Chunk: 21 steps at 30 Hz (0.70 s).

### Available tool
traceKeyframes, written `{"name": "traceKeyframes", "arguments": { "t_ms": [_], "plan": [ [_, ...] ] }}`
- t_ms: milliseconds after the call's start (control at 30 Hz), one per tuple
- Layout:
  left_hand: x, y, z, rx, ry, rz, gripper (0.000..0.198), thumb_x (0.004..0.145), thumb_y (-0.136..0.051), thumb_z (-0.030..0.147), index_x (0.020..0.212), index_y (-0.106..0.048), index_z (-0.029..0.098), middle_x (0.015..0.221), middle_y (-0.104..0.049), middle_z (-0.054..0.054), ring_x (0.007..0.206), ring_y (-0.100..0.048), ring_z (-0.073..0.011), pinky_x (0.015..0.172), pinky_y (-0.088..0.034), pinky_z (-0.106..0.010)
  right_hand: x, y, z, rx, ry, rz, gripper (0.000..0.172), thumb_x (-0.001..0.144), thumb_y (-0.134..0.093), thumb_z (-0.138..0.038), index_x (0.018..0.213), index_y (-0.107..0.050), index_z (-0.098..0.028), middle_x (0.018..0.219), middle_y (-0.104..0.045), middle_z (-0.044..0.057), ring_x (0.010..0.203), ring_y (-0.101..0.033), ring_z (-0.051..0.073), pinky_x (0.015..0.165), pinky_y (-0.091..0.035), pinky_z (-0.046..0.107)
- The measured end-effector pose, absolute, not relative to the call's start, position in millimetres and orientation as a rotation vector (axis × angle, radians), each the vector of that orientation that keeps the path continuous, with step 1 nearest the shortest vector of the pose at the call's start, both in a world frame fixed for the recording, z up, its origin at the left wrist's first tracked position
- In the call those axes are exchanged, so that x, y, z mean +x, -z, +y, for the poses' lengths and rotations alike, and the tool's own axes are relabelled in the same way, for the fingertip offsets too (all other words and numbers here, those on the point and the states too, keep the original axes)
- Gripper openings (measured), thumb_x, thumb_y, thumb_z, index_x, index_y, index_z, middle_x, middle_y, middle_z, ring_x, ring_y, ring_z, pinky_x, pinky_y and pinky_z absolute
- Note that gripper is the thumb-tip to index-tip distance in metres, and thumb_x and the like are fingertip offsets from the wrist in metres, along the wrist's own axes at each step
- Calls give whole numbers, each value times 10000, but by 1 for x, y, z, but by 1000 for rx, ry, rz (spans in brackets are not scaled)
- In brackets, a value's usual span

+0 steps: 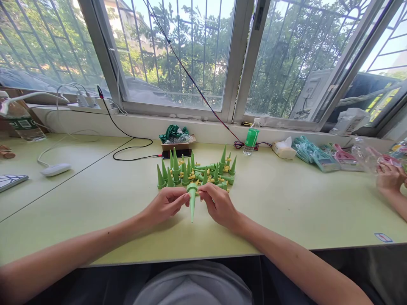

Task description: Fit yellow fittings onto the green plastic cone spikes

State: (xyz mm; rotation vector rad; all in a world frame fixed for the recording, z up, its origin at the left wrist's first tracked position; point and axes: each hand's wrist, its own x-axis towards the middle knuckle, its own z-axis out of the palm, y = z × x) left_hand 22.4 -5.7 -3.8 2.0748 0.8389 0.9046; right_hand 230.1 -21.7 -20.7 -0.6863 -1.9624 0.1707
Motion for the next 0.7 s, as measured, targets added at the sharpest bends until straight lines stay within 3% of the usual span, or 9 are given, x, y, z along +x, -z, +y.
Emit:
{"name": "traceKeyframes", "arguments": {
  "t_ms": [400,600,700],
  "plan": [
    [21,13,-3,2334,-1052,854,229,878,-678,331,764,-691,133,652,-451,32,554,-367,-77,515,-321,-209,231,25,-21,-735,-270,-1989,176,1013,-432,-174,861,-514,-206,687,-524,-25,578,-450,104,571,-371,218],
    [20,13,-6,2446,-1203,767,237,860,-715,308,717,-642,134,682,-500,29,525,-378,-57,511,-347,-201,232,24,-23,-772,-324,-1996,246,1027,-399,-219,786,-450,-211,646,-471,-34,542,-405,102,545,-348,225],
    [20,14,-6,2490,-1242,704,160,876,-701,288,817,-684,140,735,-542,12,521,-389,-50,501,-363,-191,232,23,-24,-774,-316,-1993,243,1027,-391,-221,792,-450,-212,636,-471,-37,529,-398,102,537,-343,225]
  ]
}}
